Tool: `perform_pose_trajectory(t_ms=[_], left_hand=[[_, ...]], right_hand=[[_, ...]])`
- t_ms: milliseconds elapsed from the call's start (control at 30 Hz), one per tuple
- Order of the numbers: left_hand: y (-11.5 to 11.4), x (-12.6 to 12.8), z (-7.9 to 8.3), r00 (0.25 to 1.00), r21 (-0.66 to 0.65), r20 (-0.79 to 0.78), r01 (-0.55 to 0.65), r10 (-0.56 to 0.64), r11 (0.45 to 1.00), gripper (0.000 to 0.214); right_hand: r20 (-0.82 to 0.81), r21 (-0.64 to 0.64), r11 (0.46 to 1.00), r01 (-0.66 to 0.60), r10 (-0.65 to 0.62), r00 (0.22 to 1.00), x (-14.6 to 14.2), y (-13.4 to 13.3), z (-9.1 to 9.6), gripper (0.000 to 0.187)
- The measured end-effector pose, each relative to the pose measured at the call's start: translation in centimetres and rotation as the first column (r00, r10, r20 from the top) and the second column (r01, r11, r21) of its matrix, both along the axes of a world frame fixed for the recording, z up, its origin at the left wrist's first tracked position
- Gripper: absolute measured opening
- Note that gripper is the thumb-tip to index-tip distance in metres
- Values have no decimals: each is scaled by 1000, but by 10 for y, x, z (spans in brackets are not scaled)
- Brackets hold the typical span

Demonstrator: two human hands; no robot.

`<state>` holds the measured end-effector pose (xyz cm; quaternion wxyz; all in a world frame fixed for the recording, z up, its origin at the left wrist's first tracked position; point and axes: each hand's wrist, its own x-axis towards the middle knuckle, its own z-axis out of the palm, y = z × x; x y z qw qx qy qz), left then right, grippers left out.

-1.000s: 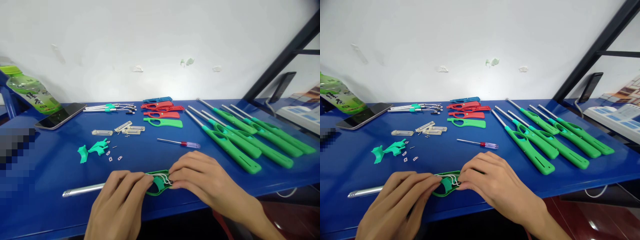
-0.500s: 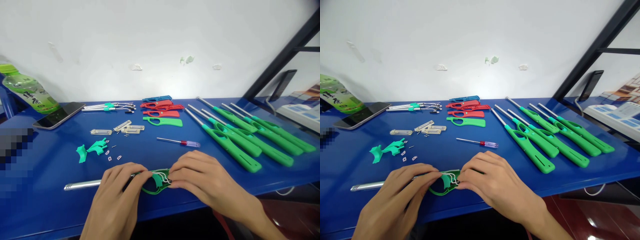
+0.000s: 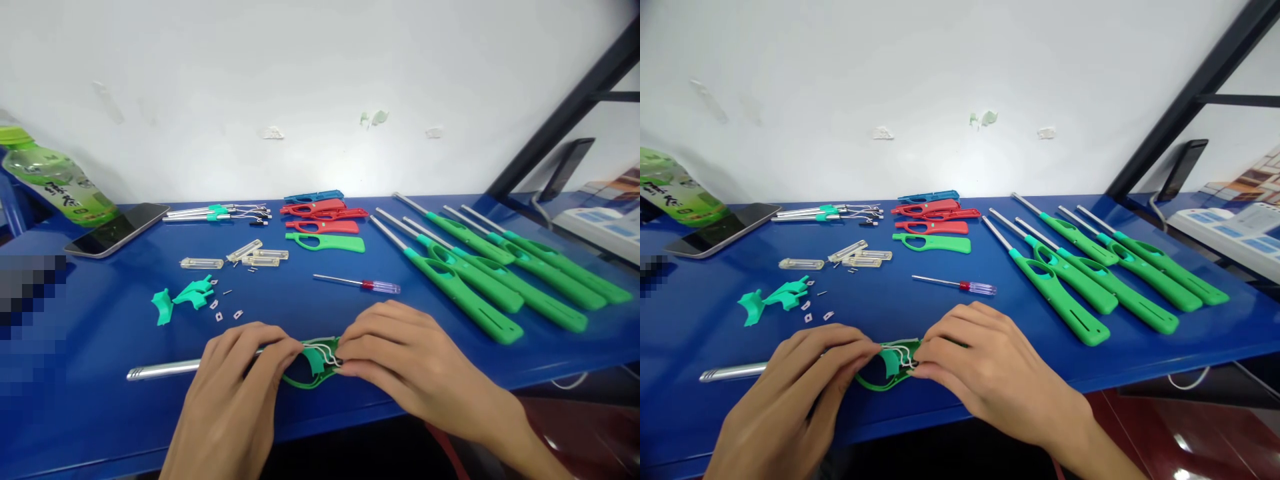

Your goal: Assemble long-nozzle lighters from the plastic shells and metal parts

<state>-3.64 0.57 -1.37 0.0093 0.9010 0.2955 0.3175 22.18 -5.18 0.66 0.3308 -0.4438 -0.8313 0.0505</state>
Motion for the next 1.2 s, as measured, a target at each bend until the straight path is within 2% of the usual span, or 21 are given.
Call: perform_pose_trajectory(t_ms=[267,467,567,767,900,1133,1200], left_hand=[[0,-6,-1,999,54,-35,11,-9,998,39],[-1,-8,1,997,76,-79,8,-2,997,46],[-2,-9,-1,989,104,-146,34,-18,994,46],[-10,-8,-3,984,131,-169,79,-56,988,43],[-14,-4,-1,981,214,-191,81,-39,973,41],[-16,-19,-15,960,253,-276,114,-41,961,43],[-18,-21,-16,969,257,-245,101,-36,961,43]], right_hand=[[20,0,1000,10,-10,1000,-1,1,1,17],[2,-27,1000,-1,1,1000,0,0,1,13],[1,-28,1000,1,-1,1000,1,-1,1,11],[9,-14,1000,-7,7,1000,1,-1,1,12],[36,4,1000,-9,8,999,2,-1,0,15],[99,32,999,15,-18,995,-3,-4,3,14],[109,38,999,25,-29,994,-6,-6,4,15]])
